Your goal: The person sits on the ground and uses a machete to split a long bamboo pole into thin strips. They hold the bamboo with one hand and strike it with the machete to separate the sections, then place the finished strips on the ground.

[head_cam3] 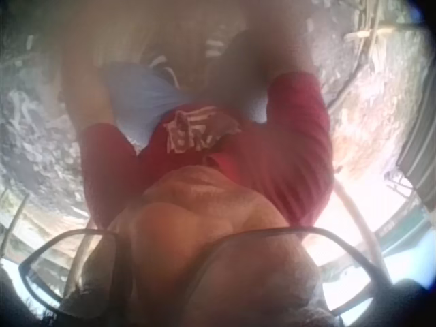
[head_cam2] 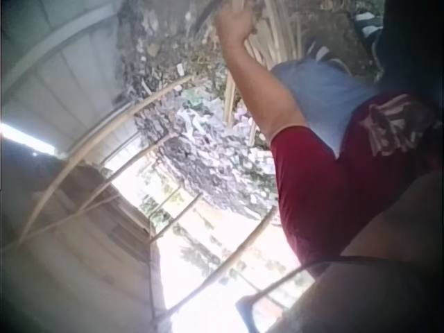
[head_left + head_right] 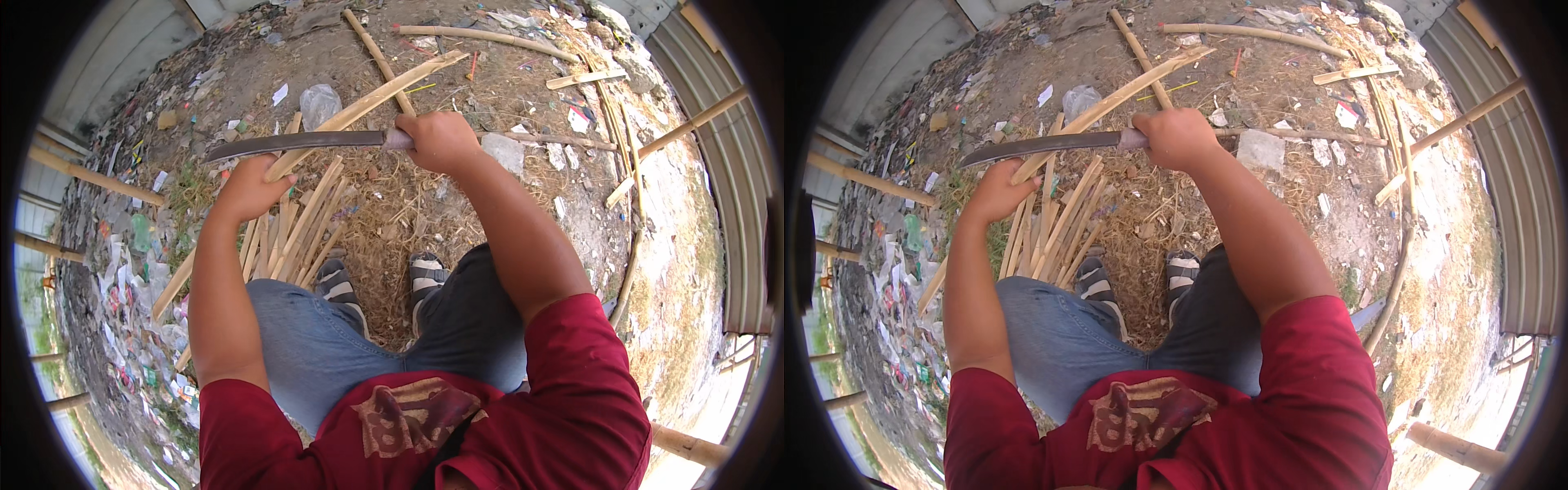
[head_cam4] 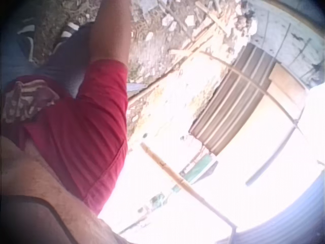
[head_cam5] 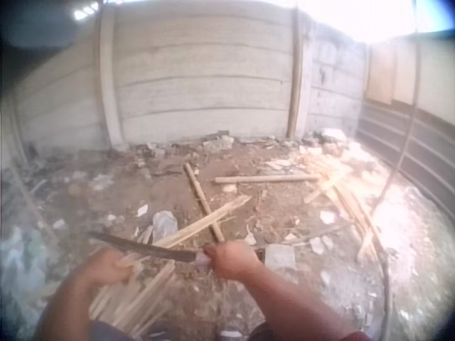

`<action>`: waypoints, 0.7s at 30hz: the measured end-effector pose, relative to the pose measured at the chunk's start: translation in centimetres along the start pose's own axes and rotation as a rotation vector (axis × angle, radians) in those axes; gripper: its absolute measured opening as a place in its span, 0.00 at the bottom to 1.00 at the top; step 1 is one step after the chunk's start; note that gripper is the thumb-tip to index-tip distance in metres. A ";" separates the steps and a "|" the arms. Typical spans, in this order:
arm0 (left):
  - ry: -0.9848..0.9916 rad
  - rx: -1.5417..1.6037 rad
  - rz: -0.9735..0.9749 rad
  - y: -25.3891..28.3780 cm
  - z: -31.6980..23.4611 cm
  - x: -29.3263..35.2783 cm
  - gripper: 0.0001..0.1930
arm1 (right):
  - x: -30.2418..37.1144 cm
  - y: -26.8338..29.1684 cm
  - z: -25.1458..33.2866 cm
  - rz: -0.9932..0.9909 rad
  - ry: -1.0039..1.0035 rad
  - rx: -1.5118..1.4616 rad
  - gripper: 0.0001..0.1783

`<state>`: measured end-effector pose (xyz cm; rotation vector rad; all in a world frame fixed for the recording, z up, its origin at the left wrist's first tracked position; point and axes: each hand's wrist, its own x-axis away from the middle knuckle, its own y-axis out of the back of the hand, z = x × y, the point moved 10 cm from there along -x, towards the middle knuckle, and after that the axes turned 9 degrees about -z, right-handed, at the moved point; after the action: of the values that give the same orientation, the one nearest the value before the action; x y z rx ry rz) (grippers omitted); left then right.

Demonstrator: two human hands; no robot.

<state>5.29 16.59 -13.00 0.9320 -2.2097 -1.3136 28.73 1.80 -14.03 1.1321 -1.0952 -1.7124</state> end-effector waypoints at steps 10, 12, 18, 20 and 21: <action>0.000 -0.007 -0.026 0.3 -0.4 -0.4 0.16 | 1.0 0.8 -9.5 -0.258 -0.420 -0.198 0.12; -0.009 0.000 -0.050 0.7 -1.2 -0.5 0.16 | 0.6 0.8 -5.7 -0.173 -0.244 -0.159 0.11; 0.006 -0.036 -0.053 4.1 0.4 1.2 0.15 | 0.0 2.4 -4.4 -0.181 -0.082 -0.028 0.11; -0.014 -0.095 -0.095 7.1 -1.2 3.3 0.14 | 0.4 2.5 -9.3 -0.325 -0.254 -0.159 0.12; -0.023 -0.135 -0.122 8.1 -1.6 4.3 0.14 | 0.8 3.0 -11.0 -0.387 -0.384 -0.178 0.12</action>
<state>0.59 15.23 -5.12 1.0188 -2.0792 -1.5148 39.40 -2.37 -13.96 0.9685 -0.9608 -2.3549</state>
